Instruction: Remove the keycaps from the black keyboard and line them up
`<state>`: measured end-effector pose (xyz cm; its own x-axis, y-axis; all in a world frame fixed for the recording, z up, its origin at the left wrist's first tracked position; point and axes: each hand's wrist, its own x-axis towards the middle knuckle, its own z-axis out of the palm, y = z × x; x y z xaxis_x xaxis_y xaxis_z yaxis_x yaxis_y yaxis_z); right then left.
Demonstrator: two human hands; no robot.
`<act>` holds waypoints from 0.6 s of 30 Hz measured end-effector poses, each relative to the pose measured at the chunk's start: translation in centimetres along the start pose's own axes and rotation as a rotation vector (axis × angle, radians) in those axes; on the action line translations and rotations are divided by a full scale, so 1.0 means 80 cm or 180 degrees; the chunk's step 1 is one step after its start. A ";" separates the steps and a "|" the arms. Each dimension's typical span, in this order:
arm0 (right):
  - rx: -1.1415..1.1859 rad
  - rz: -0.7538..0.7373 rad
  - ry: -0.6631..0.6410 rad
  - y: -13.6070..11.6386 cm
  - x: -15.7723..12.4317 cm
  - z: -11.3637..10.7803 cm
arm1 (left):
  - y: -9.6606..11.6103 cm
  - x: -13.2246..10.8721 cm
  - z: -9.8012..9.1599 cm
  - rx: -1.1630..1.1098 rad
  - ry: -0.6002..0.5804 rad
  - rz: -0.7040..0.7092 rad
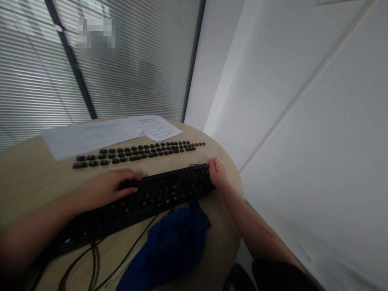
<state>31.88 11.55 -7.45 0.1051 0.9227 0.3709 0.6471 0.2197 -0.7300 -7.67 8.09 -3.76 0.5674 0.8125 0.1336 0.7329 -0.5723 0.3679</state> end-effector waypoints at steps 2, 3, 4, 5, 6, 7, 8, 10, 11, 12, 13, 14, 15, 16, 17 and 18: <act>0.0285 0.0120 0.0094 0.002 0.000 0.002 | -0.001 0.000 0.001 0.0025 -0.0001 -0.0022; 0.0434 0.0180 0.0150 0.002 0.000 0.004 | -0.001 0.000 0.001 0.0034 -0.0002 -0.0028; 0.0578 0.0236 0.0192 0.003 0.000 0.005 | -0.001 0.000 0.001 0.0036 -0.0004 -0.0029; 0.0722 0.0293 0.0236 0.002 0.000 0.007 | -0.001 0.000 0.000 0.0032 -0.0009 -0.0031; 0.0866 0.0352 0.0281 0.002 0.001 0.008 | -0.001 0.000 0.000 0.0025 -0.0013 -0.0037; 0.1004 0.0409 0.0324 0.001 0.001 0.009 | -0.001 0.000 0.000 0.0018 -0.0024 -0.0044; 0.1133 0.0460 0.0356 0.001 0.002 0.010 | -0.001 0.000 -0.001 0.0012 -0.0039 -0.0049; 0.1351 0.0528 0.0375 -0.003 0.003 0.009 | 0.000 0.000 -0.002 0.0021 -0.0070 -0.0053; 0.1442 0.0542 0.0368 -0.006 0.003 0.007 | 0.000 0.000 -0.003 0.0045 -0.0071 -0.0048; 0.1525 0.0544 0.0358 -0.011 0.002 0.006 | 0.002 0.000 -0.005 0.0081 -0.0048 -0.0021; 0.1603 0.0536 0.0344 -0.017 0.000 0.004 | 0.005 -0.001 -0.007 0.0129 0.0006 0.0028; 0.1676 0.0520 0.0315 -0.025 -0.002 0.002 | 0.009 -0.002 -0.010 0.0186 0.0095 0.0097; 0.1746 0.0498 0.0266 -0.035 -0.005 0.001 | 0.015 -0.003 -0.013 0.0244 0.0207 0.0190; 0.1806 0.0473 0.0189 -0.046 -0.009 0.001 | 0.023 -0.005 -0.015 0.0299 0.0330 0.0305; 0.1877 0.0448 0.0055 -0.060 -0.014 0.002 | 0.032 -0.007 -0.018 0.0339 0.0462 0.0416; 0.1953 0.0432 -0.0109 -0.075 -0.020 0.005 | 0.043 -0.009 -0.019 0.0368 0.0574 0.0539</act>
<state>27.53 8.87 -3.89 0.1252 0.9625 0.2406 0.0774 0.2323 -0.9696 -6.14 5.71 -1.19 0.6171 0.7049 0.3496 0.6771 -0.7021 0.2203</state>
